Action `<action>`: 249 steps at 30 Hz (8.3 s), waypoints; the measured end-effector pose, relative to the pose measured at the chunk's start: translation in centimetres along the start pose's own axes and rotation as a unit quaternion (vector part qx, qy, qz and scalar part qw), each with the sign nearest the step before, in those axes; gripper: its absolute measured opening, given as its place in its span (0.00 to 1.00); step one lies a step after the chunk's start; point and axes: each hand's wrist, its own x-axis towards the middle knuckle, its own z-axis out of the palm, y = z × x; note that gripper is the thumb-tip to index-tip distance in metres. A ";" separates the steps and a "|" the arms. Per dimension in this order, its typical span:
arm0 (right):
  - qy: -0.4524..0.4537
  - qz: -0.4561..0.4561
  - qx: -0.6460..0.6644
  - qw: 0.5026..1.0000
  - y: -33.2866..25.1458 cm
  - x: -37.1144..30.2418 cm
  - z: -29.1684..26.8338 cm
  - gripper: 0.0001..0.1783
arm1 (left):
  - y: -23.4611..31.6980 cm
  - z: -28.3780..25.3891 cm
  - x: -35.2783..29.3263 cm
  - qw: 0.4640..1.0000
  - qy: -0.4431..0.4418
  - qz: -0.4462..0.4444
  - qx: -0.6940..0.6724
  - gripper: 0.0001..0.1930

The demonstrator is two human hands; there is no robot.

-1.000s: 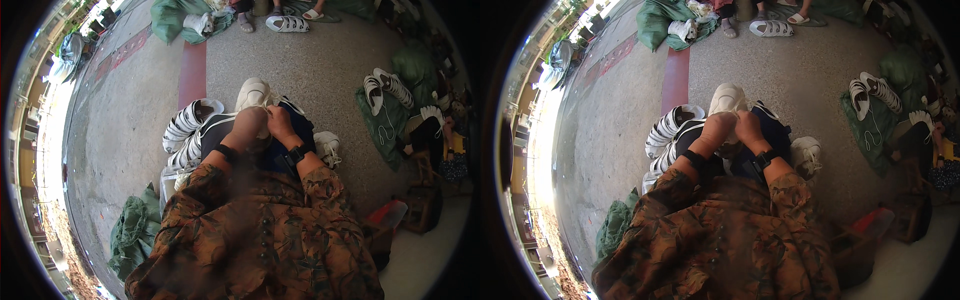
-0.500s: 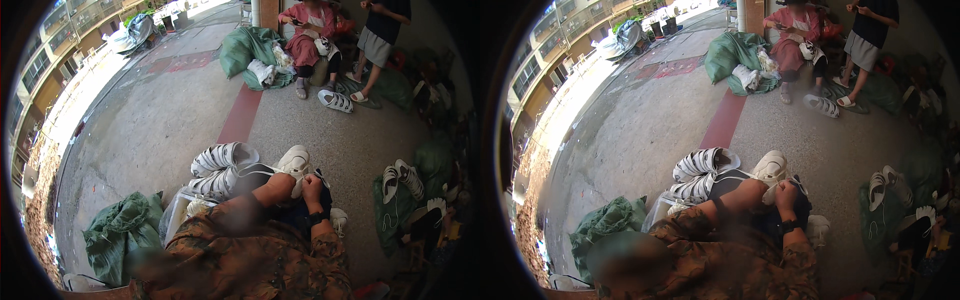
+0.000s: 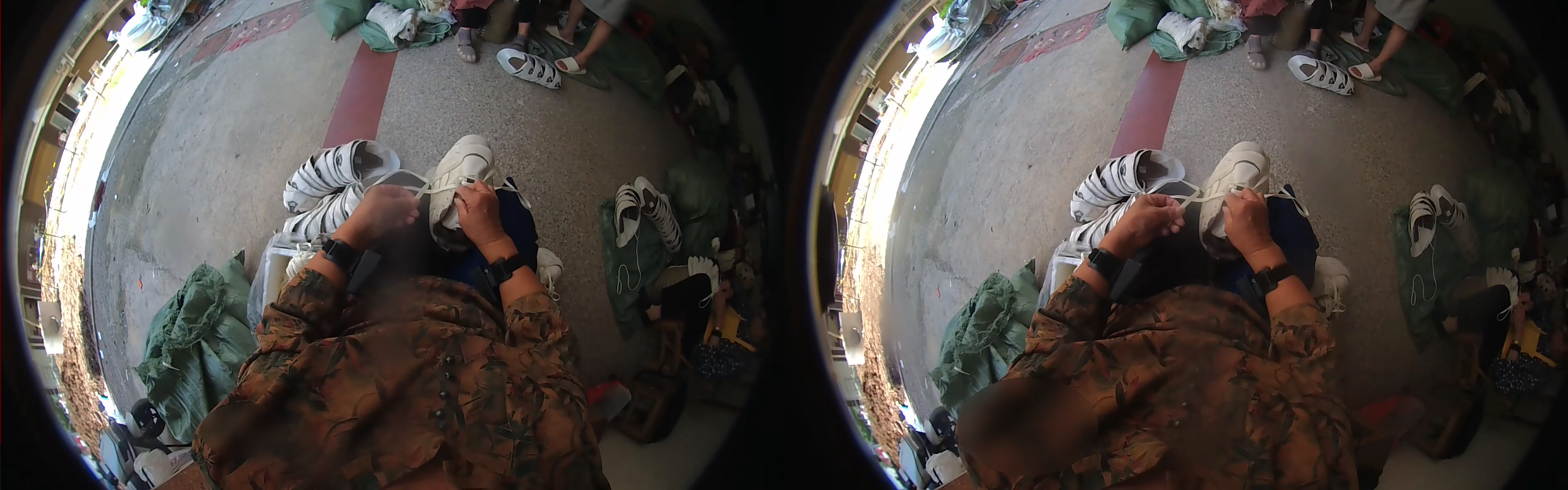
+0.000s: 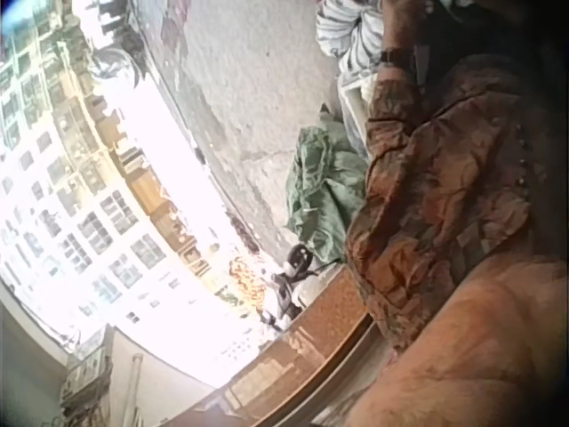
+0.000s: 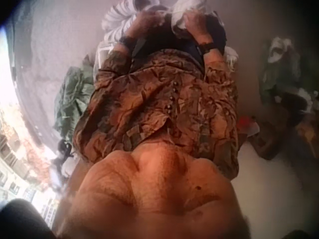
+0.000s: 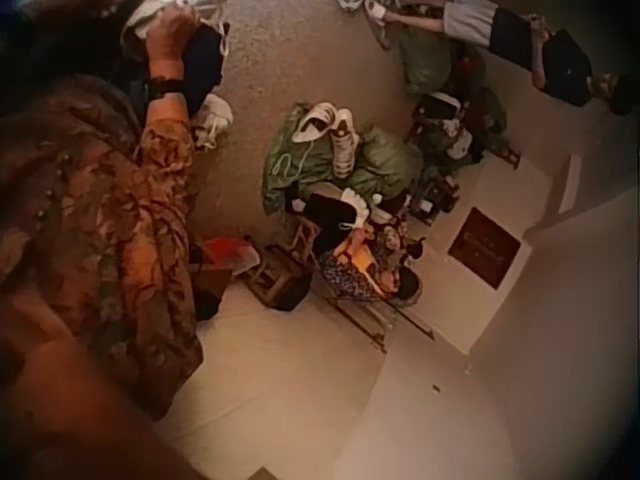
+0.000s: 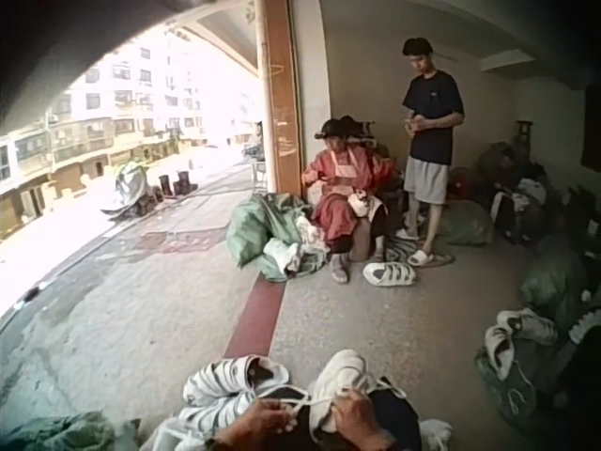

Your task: The person sits on the floor and laces a white sneaker by hand, threading the laces through the eyelets and pulling them tight. They handle the laces and the shoe repeatedly, adjusting the fit and securing the laces.

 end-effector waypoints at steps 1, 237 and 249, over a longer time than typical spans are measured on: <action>-0.001 0.003 0.005 1.000 0.1 -0.1 0.0 0.07 | 0.0 0.3 0.3 1.000 -0.007 0.005 -0.019 0.06; -0.058 0.127 0.037 0.989 2.8 -2.4 -6.5 0.17 | -0.5 2.0 3.8 0.787 0.161 0.373 0.464 0.09; -0.181 0.124 -0.058 0.974 0.5 2.9 -3.0 0.10 | -0.5 5.3 5.7 0.669 0.039 0.374 0.641 0.05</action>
